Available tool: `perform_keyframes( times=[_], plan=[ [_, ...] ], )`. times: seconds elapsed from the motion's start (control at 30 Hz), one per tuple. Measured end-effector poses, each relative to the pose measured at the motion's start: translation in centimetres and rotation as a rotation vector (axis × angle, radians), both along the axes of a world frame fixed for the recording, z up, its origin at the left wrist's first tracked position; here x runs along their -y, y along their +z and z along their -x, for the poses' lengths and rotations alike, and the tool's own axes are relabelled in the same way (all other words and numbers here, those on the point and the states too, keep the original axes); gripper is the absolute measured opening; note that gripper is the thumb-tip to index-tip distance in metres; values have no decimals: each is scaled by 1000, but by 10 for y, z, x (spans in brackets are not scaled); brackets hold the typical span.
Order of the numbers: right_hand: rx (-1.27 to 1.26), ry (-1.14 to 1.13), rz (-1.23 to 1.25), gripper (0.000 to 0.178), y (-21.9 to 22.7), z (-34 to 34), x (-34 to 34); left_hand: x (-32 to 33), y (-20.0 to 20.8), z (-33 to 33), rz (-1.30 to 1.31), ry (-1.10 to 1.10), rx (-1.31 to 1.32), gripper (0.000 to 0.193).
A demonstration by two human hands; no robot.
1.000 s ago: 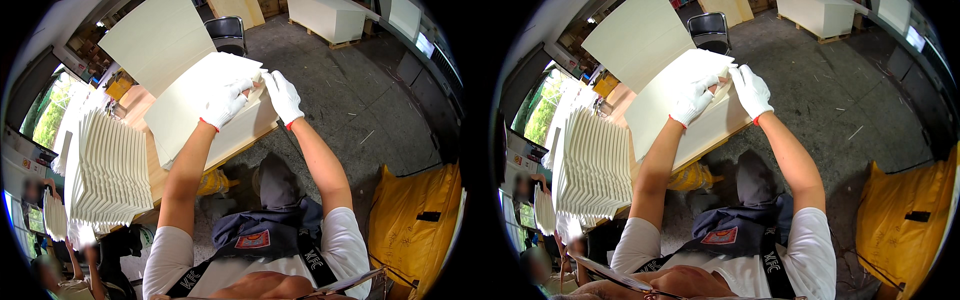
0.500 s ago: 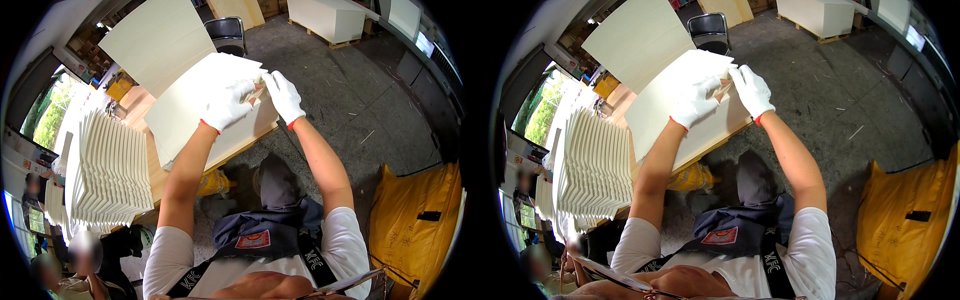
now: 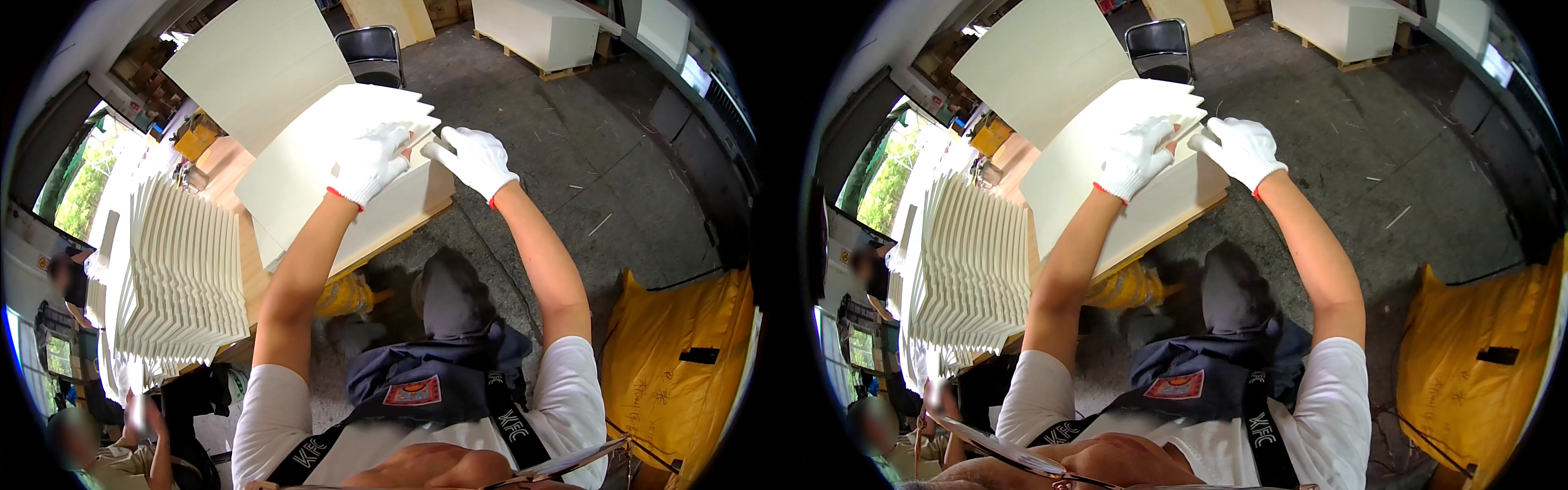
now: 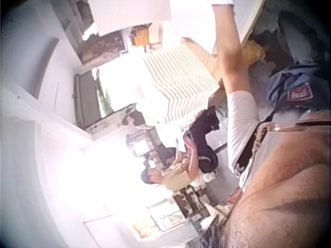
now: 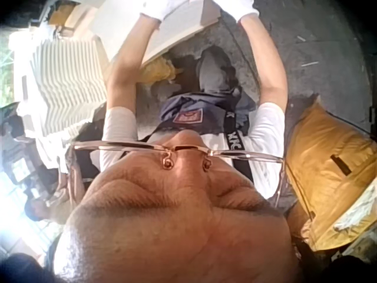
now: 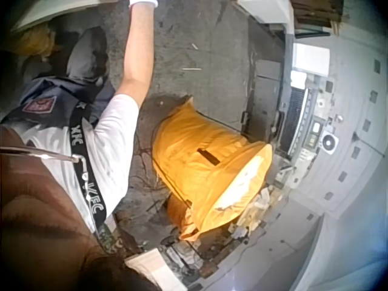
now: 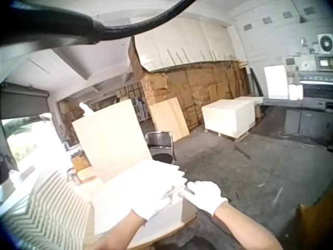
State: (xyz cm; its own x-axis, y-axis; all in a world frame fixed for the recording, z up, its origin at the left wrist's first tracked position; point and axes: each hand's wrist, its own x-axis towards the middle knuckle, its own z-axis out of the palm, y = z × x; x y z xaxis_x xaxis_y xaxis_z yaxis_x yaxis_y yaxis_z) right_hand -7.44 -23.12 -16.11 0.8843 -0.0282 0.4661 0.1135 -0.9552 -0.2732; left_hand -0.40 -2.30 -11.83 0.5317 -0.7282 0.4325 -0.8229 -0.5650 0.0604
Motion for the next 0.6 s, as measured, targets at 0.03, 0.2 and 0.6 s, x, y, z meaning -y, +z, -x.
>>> perform_keyframes(
  times=[0.03,0.2,0.6],
  plan=[
    [36,8,31,50,0,-1,1,1,-4,-8,5,13,-4,28],
    [119,77,86,53,10,-11,1,7,-10,-19,7,49,-17,31],
    [69,16,-587,51,-7,-16,-21,-4,15,12,51,72,-462,40]
  ],
)
